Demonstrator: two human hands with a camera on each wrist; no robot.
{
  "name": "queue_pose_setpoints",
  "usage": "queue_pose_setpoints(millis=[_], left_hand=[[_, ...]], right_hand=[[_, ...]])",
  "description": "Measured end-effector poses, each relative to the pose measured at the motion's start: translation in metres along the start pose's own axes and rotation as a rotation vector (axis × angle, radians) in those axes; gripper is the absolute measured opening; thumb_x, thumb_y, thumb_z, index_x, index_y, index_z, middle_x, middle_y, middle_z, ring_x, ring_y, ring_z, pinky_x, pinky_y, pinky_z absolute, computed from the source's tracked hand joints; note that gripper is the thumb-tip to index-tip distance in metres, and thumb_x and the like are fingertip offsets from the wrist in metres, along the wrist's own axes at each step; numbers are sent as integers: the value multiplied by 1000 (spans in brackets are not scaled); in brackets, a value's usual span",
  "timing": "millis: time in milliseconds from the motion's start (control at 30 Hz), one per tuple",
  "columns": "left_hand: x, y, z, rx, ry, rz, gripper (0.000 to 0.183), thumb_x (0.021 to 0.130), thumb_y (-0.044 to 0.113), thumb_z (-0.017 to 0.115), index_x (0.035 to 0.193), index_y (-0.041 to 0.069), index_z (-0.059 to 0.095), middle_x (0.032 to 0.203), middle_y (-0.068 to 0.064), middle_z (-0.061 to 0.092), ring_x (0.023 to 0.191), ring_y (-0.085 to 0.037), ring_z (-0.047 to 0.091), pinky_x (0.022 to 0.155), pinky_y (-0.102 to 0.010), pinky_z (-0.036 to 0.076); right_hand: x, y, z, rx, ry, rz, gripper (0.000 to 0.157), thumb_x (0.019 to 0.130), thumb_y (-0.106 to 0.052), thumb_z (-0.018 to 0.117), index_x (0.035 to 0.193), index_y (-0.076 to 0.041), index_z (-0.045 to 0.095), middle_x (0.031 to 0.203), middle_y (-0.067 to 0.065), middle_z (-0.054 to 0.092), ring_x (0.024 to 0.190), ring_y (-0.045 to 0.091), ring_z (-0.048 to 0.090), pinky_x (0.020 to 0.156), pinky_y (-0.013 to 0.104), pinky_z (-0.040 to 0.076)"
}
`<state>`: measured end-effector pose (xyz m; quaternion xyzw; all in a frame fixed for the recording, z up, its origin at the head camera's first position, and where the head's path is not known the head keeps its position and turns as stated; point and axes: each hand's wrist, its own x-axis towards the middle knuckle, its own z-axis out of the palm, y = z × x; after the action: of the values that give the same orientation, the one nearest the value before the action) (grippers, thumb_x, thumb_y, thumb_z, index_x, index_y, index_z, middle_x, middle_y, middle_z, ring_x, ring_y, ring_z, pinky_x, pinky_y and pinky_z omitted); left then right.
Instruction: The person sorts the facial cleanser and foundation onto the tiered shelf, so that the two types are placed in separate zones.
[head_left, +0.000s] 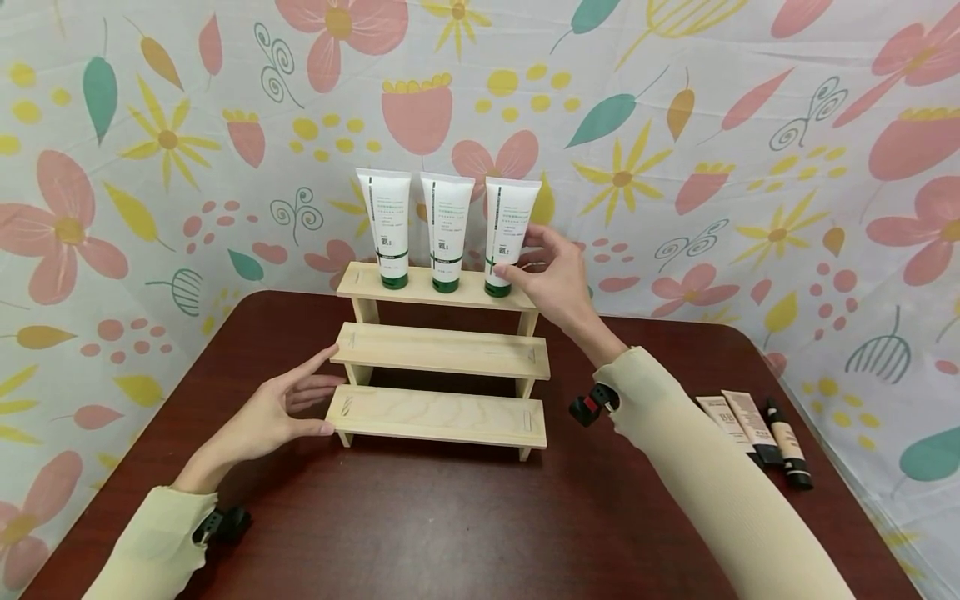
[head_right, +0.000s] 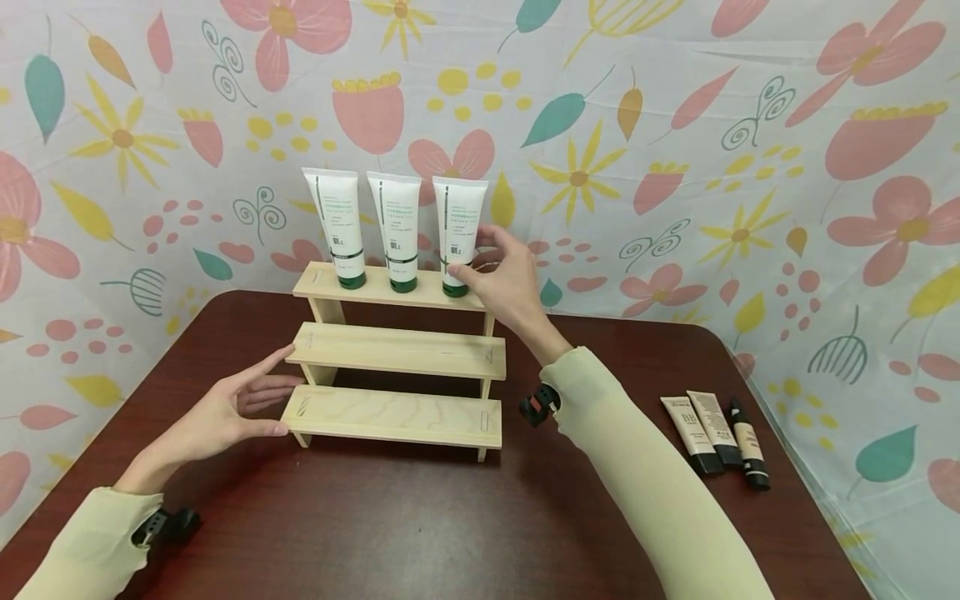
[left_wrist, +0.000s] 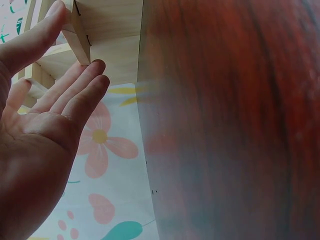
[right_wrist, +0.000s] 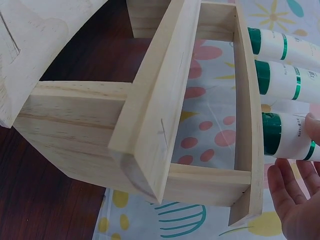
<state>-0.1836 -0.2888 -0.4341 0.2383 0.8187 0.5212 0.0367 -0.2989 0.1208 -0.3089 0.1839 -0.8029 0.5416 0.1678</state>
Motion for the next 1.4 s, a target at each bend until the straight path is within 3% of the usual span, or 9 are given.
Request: queue_pose_setpoints(millis=[700, 1000, 1200, 1400], left_hand=[[1, 2, 0, 3, 2, 5, 108, 82, 2, 90, 168, 27, 30, 146, -19, 60, 132, -32, 60, 106, -32, 51], [1, 3, 0, -11, 0, -7, 108, 82, 1, 90, 168, 26, 30, 144, -19, 61, 132, -34, 60, 106, -33, 51], [0, 1, 1, 1, 1, -10, 108, 82, 3, 91, 168, 27, 30, 144, -20, 61, 131, -34, 60, 106, -30, 51], [-1, 1, 1, 5, 5, -13, 109, 82, 3, 91, 168, 27, 30, 144, -19, 62, 131, -33, 60, 104, -24, 50]], right_hand=[[0, 0, -1, 37, -10, -12, 57, 86, -10, 89, 137, -2, 65, 116, 13, 72, 93, 29, 72, 82, 32, 57], [1, 4, -2, 66, -16, -47, 58, 86, -9, 89, 138, -3, 65, 116, 15, 72, 92, 30, 71, 84, 38, 57], [-5, 16, -15, 89, -20, -78, 59, 85, -9, 90, 139, -5, 66, 117, 18, 70, 92, 28, 69, 82, 33, 58], [-27, 17, -40, -2, 15, -115, 52, 88, -8, 88, 136, -6, 69, 114, 14, 71, 93, 21, 69, 82, 29, 58]])
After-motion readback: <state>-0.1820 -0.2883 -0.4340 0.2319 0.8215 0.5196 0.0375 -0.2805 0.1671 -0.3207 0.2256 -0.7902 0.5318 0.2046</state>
